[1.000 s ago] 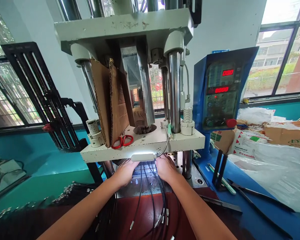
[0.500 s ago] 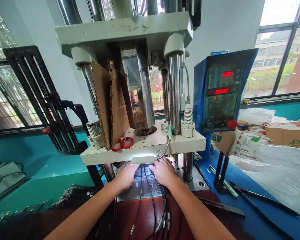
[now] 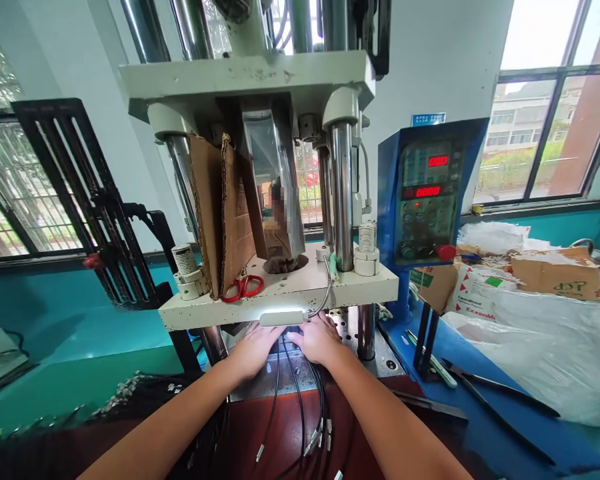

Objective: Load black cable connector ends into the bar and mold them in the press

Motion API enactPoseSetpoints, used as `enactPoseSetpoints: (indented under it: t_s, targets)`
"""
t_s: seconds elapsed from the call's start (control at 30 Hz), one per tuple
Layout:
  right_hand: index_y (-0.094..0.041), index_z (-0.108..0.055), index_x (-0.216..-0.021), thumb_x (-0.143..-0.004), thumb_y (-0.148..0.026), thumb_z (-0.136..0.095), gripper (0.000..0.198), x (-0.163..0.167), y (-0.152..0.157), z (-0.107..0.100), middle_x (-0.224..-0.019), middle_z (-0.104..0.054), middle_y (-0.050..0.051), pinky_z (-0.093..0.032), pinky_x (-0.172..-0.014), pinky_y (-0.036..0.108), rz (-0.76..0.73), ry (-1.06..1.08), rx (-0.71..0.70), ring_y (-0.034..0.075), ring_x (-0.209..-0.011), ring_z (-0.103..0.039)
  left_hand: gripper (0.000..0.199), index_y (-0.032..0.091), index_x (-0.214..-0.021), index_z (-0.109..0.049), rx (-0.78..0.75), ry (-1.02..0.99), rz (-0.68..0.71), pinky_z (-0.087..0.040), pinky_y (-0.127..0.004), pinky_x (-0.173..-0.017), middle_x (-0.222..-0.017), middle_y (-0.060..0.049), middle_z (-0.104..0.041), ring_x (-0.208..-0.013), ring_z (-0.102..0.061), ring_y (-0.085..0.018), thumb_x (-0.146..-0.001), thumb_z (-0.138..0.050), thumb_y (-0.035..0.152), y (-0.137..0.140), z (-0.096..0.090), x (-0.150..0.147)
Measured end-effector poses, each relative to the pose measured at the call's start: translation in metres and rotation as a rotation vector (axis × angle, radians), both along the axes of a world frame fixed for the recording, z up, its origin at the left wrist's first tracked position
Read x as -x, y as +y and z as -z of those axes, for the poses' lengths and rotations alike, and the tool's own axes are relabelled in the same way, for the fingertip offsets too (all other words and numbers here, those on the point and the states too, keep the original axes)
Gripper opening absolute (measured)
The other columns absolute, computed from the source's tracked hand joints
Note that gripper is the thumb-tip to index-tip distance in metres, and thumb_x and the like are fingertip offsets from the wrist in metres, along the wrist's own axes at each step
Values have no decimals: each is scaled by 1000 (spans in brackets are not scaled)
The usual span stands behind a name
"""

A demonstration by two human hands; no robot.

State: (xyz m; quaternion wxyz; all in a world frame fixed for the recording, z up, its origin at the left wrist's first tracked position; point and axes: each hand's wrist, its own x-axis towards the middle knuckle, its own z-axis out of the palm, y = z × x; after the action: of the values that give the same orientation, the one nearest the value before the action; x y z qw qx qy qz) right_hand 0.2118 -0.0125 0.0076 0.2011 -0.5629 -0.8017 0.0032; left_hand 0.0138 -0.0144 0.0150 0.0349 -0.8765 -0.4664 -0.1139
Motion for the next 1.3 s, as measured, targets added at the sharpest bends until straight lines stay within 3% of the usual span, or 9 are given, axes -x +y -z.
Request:
enactPoseSetpoints:
  t_s: [0.23,0.43,0.6,0.77,0.97,1.17,1.3]
  targets:
    - [-18,-57,-126,-92,-49,-42,49,-2,-10,5,-126,-58,11,-31,-102,34,-67,-8,-28,26,-118,-47,48,27,-138,-39,1,-11,124,-27,-41,-111,-142,-4,-45,-131,-39,-21,-90,-43,21,2,4,-7]
    - [-17,-64,-116,-90,-55,-38,53,1,-8,5,-116,-64,15,-35,-97,41,-40,-15,0,31,-111,-52,45,26,-137,-41,3,-70,107,-33,-41,-107,-137,-7,-50,-127,-44,-23,-92,-39,23,5,8,-13]
    - [-21,-63,-121,-92,-52,-35,51,2,-7,-2,-123,-62,12,-34,-97,38,-43,-18,1,28,-112,-53,43,25,-131,-48,-8,-99,107,-37,-41,-104,-133,-7,-54,-123,-47,-24,-89,-44,21,5,5,-15]
    - [-18,-59,-126,-94,-51,-30,55,3,0,2,-106,-70,13,-30,-99,40,-30,-14,36,28,-107,-57,36,24,-124,-55,15,-127,94,-37,-40,-104,-133,-6,-54,-124,-45,-23,-91,-40,22,6,8,-14]
    - [-18,-57,-128,-96,-44,-30,50,1,5,2,-114,-68,13,-26,-104,41,-41,15,43,28,-113,-54,38,23,-126,-52,47,-108,55,-35,-41,-105,-135,-8,-51,-124,-45,-24,-91,-37,23,9,14,-15]
    - [-18,-60,-118,-94,-40,-48,35,4,-1,-8,-118,-63,9,-34,-101,50,-60,79,14,24,-109,-56,52,24,-127,-50,73,-29,63,-38,-40,-104,-131,-6,-56,-121,-50,-23,-76,-51,13,8,-13,-16]
    - [-17,-57,-116,-93,-33,-53,29,21,-5,-12,-120,-58,9,-46,-92,47,-18,209,-23,23,-105,-58,64,23,-129,-47,57,-5,11,-37,-40,-105,-135,-7,-52,-125,-46,-24,-67,-50,6,-26,-36,-8]
